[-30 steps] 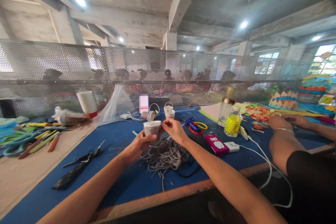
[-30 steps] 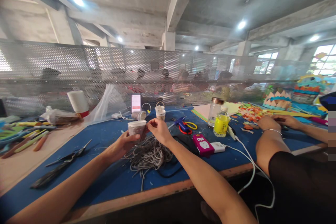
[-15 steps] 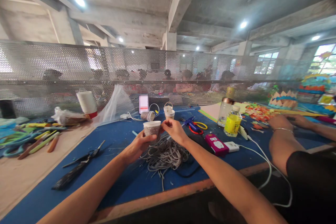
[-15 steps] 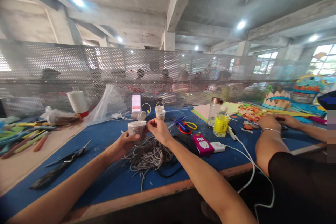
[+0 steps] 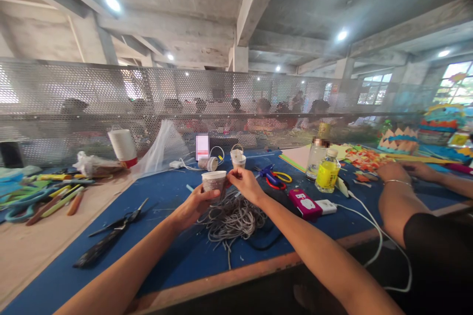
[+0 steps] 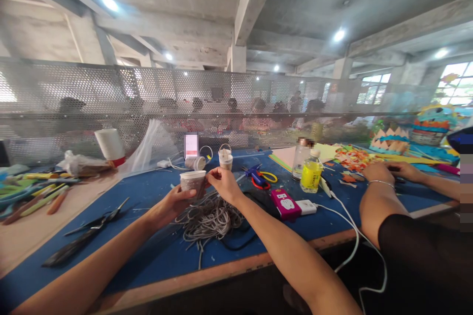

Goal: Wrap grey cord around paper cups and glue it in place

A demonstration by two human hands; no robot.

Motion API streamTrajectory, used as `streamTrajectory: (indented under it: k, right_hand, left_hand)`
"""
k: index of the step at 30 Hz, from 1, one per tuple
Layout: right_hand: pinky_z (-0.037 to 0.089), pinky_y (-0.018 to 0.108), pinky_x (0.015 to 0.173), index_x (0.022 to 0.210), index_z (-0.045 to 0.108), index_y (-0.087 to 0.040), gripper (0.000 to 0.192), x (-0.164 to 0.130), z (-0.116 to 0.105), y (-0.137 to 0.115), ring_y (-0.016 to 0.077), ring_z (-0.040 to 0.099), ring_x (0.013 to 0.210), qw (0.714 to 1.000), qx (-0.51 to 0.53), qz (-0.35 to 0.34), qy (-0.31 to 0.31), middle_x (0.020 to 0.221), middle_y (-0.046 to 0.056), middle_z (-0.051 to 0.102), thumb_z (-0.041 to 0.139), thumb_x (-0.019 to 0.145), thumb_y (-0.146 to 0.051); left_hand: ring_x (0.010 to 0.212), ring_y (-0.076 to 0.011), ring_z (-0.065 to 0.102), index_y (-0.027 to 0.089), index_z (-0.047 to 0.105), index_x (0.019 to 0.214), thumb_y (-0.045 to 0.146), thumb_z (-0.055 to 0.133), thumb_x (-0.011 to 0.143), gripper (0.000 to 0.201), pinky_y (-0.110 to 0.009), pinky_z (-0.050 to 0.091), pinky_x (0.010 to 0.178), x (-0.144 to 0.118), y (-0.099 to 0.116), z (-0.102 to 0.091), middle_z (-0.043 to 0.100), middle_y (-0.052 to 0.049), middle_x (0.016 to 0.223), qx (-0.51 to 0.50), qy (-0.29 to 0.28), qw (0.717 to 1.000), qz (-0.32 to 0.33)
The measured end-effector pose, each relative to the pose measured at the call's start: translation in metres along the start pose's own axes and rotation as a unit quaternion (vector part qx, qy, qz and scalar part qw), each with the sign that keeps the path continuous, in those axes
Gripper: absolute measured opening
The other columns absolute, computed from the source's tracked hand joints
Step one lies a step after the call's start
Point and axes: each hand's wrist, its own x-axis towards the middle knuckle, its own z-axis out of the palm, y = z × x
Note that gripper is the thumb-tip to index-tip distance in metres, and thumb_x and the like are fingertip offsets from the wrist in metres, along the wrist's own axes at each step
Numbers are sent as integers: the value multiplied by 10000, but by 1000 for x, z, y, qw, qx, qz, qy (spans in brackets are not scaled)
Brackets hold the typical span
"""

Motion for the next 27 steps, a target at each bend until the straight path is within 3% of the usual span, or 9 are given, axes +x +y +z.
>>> streamTrajectory:
  k: [8, 14, 21, 27]
  right_hand:
    - [505, 267, 712, 850, 609, -164, 252, -2, 0, -7, 146, 650, 682, 1000, 9, -1, 3, 694, 1, 659, 587, 819, -413]
    - [509, 281, 756, 929, 608, -172, 271, -1, 1, -3, 143, 647, 708, 999, 26, -20, 0, 768, 12, 665, 523, 870, -422]
    - [474, 277, 843, 1006, 596, -179, 262, -2, 4, 3, 152, 617, 919, 999, -41, -19, 2, 980, 44, 659, 593, 827, -369]
    - [473, 278, 828, 1019, 576, -184, 318, -3, 3, 3, 152, 619, 917, 998, -58, -9, 9, 980, 44, 655, 607, 810, -421]
  left_hand:
    - [1104, -283, 587, 166, 595, 1236, 249, 701, 738, 515, -357, 424, 919, -1, 5, 4, 639, -130, 1221, -24, 1, 1000, -4]
    - [1170, -293, 548, 163, 584, 1245, 241, 692, 738, 524, -392, 392, 991, 0, 9, 6, 644, -126, 1217, -49, -3, 999, 7]
    - [1106, -271, 587, 135, 620, 1181, 233, 661, 771, 423, -392, 420, 984, 3, 4, 0, 653, -126, 1190, -61, 39, 997, 15]
    - [1073, -261, 597, 157, 624, 1167, 251, 620, 786, 392, -392, 455, 941, 6, -1, -2, 667, -105, 1154, -73, 46, 996, -9]
